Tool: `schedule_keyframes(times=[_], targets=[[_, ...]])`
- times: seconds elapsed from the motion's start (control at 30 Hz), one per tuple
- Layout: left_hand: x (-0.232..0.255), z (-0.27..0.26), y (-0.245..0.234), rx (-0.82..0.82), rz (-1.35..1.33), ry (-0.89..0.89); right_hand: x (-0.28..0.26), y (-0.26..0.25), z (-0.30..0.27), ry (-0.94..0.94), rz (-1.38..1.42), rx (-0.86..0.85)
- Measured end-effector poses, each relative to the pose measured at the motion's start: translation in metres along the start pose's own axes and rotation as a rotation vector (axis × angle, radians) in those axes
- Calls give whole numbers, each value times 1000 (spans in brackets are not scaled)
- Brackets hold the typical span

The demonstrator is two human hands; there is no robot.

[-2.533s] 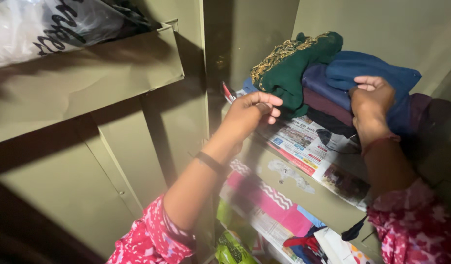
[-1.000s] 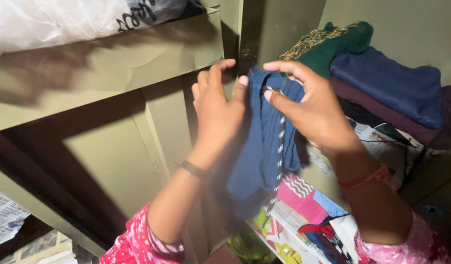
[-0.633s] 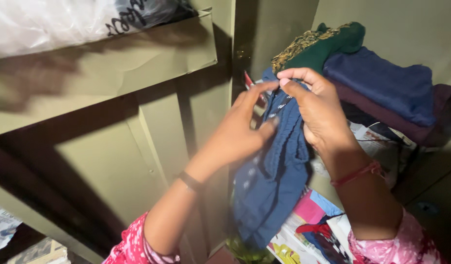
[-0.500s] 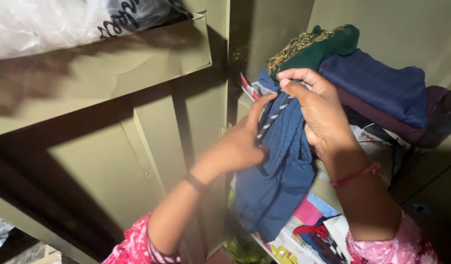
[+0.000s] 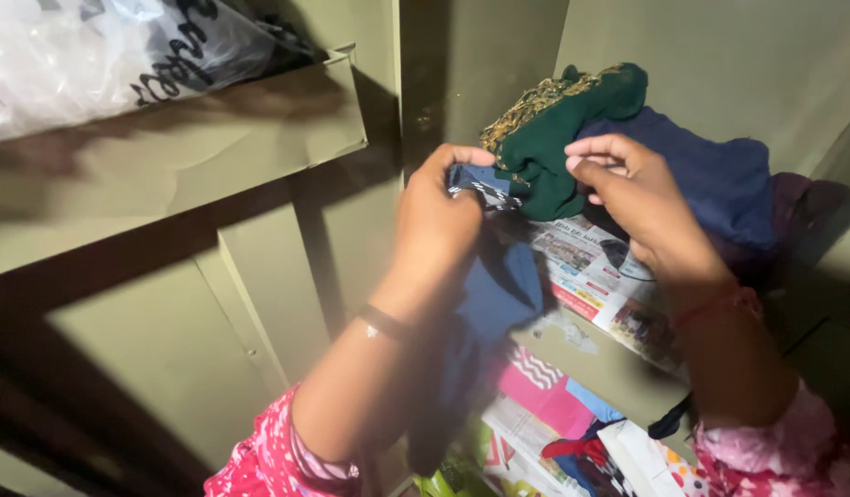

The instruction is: The person removes several clothing items, including a light blue shirt, navy pants, a maroon sweater, and patterned socks, from a metal closet one by one, holds them up by hand, and then places them back inside or onto a nearby bed.

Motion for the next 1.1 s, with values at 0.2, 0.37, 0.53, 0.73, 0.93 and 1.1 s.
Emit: schedule_keyframes(times=[0.2,0.37,0.53,0.73,0.93,1.1], targets=[[12,11,-2,76,112,232,66,-22,40,71,13,-17],[10,16,-12,160,219,206,99,-27,59,152,-117,-22],[3,25,-4,57,253,184,118,-15,72,89,-360,76],[-13,25,-9,9,250,213,135,-57,92,-64,-1217,216],[-15,20,-13,-30,222,228,174,-91,89,44,-1249,279],[-12,12,-1,-137,124,-21,141,-98,75,-92,-1227,442]])
Point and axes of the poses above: each hand's wrist, its own z-axis towards the middle knuckle, its own y-axis out of the palm, x = y × z, the point moved 6 cm from there along z, towards the middle knuckle, and after that the axes turned 8 degrees about -y, right-handed, at the moved point
